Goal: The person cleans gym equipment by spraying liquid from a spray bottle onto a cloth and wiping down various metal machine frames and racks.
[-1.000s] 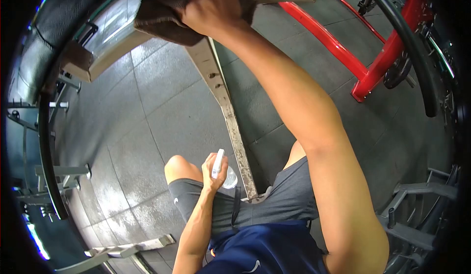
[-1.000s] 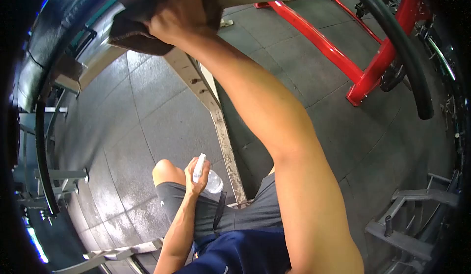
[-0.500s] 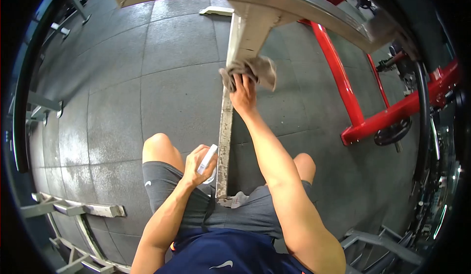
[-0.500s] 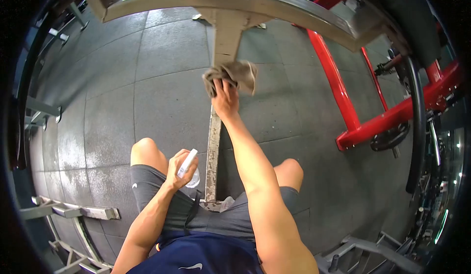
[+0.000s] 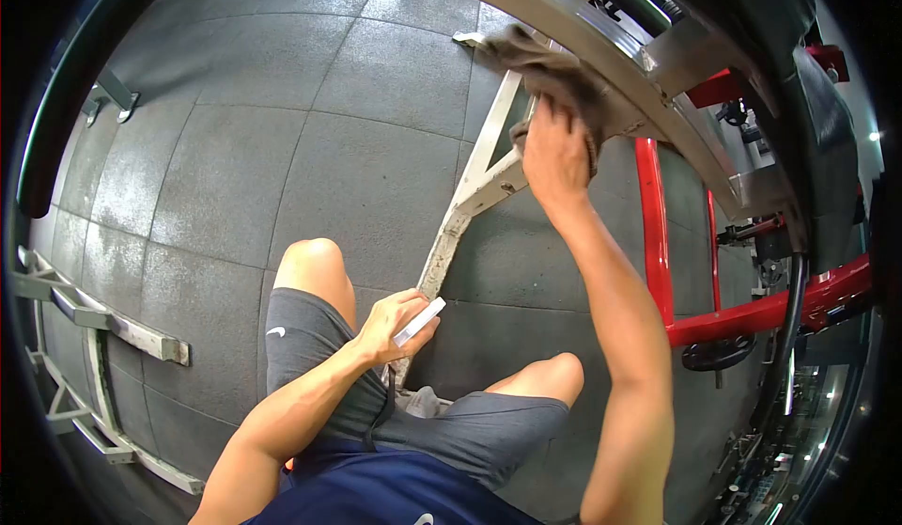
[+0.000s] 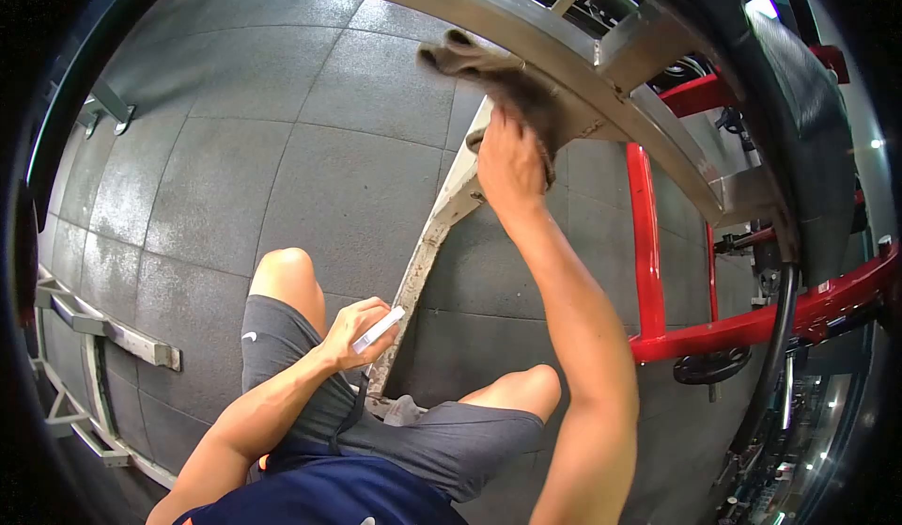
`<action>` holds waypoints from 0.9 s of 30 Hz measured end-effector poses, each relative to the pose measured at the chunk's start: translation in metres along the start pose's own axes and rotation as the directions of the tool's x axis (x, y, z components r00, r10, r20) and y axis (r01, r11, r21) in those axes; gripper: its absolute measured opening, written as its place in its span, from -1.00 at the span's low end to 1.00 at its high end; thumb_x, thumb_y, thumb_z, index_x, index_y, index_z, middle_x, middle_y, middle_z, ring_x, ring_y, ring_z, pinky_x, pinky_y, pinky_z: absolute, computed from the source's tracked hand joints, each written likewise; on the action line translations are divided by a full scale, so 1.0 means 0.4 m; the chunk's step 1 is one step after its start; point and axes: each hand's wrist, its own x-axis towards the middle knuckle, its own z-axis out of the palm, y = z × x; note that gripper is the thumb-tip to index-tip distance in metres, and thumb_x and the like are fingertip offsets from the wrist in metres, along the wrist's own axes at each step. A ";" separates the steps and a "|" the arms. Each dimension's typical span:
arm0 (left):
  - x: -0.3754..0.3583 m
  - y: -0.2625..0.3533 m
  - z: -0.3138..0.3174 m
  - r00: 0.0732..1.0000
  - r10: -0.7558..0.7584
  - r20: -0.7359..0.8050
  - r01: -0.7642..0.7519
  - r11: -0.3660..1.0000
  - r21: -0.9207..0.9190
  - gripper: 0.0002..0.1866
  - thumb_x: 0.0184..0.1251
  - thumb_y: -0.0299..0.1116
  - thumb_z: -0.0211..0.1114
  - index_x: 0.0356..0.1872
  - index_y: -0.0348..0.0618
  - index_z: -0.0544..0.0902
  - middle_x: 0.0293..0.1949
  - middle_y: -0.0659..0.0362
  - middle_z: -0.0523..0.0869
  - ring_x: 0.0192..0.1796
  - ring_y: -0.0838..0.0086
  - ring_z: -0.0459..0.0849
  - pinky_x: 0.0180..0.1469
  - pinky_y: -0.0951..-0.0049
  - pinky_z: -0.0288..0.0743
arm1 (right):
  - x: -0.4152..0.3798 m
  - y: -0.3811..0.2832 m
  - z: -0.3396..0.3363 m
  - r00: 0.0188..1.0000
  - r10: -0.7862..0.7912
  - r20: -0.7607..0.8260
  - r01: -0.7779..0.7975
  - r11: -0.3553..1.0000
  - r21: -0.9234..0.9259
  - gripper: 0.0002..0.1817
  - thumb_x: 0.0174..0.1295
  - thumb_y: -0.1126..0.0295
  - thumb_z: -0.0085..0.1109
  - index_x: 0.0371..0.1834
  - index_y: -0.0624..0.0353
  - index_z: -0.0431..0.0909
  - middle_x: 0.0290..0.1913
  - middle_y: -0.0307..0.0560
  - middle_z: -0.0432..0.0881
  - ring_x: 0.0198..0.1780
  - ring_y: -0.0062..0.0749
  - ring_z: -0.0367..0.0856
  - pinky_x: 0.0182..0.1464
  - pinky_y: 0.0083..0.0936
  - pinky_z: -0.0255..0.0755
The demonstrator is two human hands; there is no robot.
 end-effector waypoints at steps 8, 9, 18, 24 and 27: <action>0.000 0.028 -0.015 1.000 0.020 -0.011 -0.020 0.999 -0.050 -0.83 0.17 -0.39 0.39 -0.27 -0.26 0.68 -0.31 0.04 0.68 -0.27 0.14 0.71 -0.19 0.23 0.61 | 0.036 -0.213 0.084 0.696 -0.282 0.661 0.416 0.908 -0.051 -0.60 0.37 0.17 0.03 0.05 0.12 0.75 0.12 -0.08 0.73 0.28 -0.11 0.56 0.39 -0.01 0.16; 0.002 0.038 -0.027 1.000 0.019 -0.024 -0.020 0.999 -0.040 -0.83 0.16 -0.39 0.39 -0.27 -0.26 0.68 -0.32 0.04 0.68 -0.27 0.14 0.71 -0.20 0.22 0.61 | -0.001 -0.213 0.104 0.779 -0.288 0.557 0.453 0.873 -0.182 -0.56 0.39 0.13 0.00 0.12 0.13 0.71 0.17 -0.06 0.70 0.34 -0.10 0.50 0.42 0.02 0.10; 0.002 0.054 -0.050 0.999 0.018 -0.032 -0.019 0.999 -0.035 -0.83 0.16 -0.39 0.41 -0.29 -0.25 0.67 -0.34 0.06 0.66 -0.28 0.14 0.70 -0.24 0.21 0.60 | 0.038 -0.041 0.024 0.954 0.036 0.296 -0.003 0.994 -0.113 -0.43 0.39 0.27 -0.07 0.36 0.45 0.40 0.40 0.26 0.42 0.45 -0.01 0.34 0.51 -0.24 0.13; 0.000 0.036 -0.050 0.999 0.039 -0.035 -0.041 0.998 -0.050 -0.82 0.18 -0.41 0.40 -0.23 -0.25 0.68 -0.29 0.03 0.68 -0.24 0.12 0.72 -0.21 0.23 0.61 | -0.179 -0.318 0.258 0.914 -0.018 0.405 -0.231 0.797 0.558 -0.36 0.29 0.26 0.08 0.34 0.56 0.37 0.37 0.39 0.40 0.47 0.24 0.25 0.55 0.11 -0.04; -0.010 0.040 -0.053 0.998 -0.058 -0.035 0.058 0.998 -0.021 -0.81 0.17 -0.41 0.40 -0.22 -0.25 0.68 -0.26 0.03 0.69 -0.25 0.12 0.72 -0.20 0.23 0.61 | -0.333 -0.408 0.258 0.772 -0.125 0.624 -0.557 0.340 0.758 -0.40 0.43 -0.08 0.02 -0.06 0.37 0.65 0.19 0.35 0.59 0.21 0.19 0.57 0.34 -0.02 0.33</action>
